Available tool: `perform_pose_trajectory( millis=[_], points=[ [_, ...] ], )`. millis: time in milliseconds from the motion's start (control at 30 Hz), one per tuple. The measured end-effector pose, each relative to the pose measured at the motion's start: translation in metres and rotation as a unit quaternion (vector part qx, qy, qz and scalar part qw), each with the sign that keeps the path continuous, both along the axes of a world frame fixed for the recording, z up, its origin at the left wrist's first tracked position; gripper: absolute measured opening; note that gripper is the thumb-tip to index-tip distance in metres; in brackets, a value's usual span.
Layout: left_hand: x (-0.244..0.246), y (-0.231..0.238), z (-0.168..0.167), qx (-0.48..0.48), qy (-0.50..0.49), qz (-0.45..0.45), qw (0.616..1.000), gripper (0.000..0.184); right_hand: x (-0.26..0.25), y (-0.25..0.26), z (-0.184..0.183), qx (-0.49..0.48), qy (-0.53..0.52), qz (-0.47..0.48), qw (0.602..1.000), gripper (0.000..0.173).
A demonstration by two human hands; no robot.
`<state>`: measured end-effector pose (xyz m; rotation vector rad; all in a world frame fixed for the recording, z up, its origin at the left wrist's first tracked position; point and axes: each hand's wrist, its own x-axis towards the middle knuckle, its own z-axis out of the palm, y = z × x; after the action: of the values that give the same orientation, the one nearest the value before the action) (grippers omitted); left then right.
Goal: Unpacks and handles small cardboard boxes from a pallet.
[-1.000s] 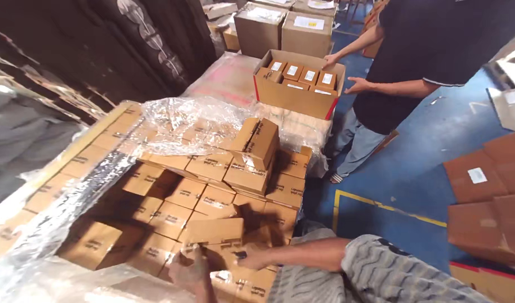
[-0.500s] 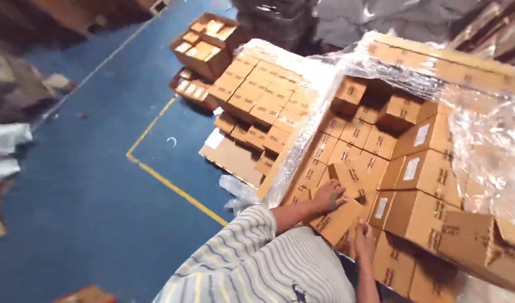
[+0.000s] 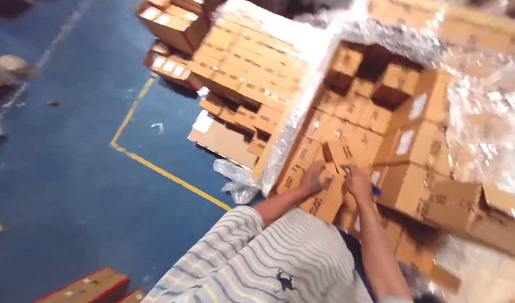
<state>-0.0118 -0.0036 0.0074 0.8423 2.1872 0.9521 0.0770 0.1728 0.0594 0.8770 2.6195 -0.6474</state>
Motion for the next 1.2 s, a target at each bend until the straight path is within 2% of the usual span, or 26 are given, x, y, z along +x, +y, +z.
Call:
perform_pose_trajectory(
  millis=[67,200,367,500,733,833,933,1033,1100,1200],
  points=[
    [0.004,0.001,-0.004,-0.006,-0.013,0.001,1.0,0.057,-0.002,0.005,-0.005,-0.059,-0.038,0.031,0.997,0.038],
    [0.001,0.0,-0.014,0.062,-0.007,0.008,0.998,0.048,-0.024,0.015,-0.009,-0.092,-0.031,0.101,0.99,0.027],
    [0.0,0.002,-0.032,0.153,0.025,0.04,0.987,0.061,-0.044,0.032,-0.017,-0.103,-0.058,0.19,0.975,0.028],
    [0.001,0.006,-0.034,0.146,0.026,0.043,0.988,0.07,-0.06,0.042,-0.014,-0.136,-0.082,0.232,0.96,0.027],
    [-0.002,0.006,-0.032,0.141,-0.002,0.039,0.989,0.058,-0.056,0.052,0.003,-0.051,-0.142,0.302,0.941,0.016],
    [-0.005,0.006,-0.035,0.162,-0.01,0.046,0.986,0.054,-0.03,0.066,0.026,-0.007,-0.177,0.243,0.954,0.016],
    [-0.004,0.011,-0.035,0.152,-0.014,0.052,0.987,0.051,-0.009,0.039,0.046,0.046,-0.146,0.09,0.984,0.025],
    [-0.002,0.016,-0.031,0.14,-0.022,0.058,0.988,0.046,0.005,-0.019,0.06,-0.008,-0.107,-0.046,0.993,0.034],
    [0.001,0.016,-0.033,0.149,-0.019,0.07,0.986,0.049,0.017,-0.051,0.054,-0.049,-0.069,-0.093,0.992,0.034],
    [0.002,0.015,-0.033,0.149,-0.014,0.079,0.986,0.053,0.007,-0.067,0.04,-0.046,-0.065,-0.122,0.989,0.034]
  ],
)
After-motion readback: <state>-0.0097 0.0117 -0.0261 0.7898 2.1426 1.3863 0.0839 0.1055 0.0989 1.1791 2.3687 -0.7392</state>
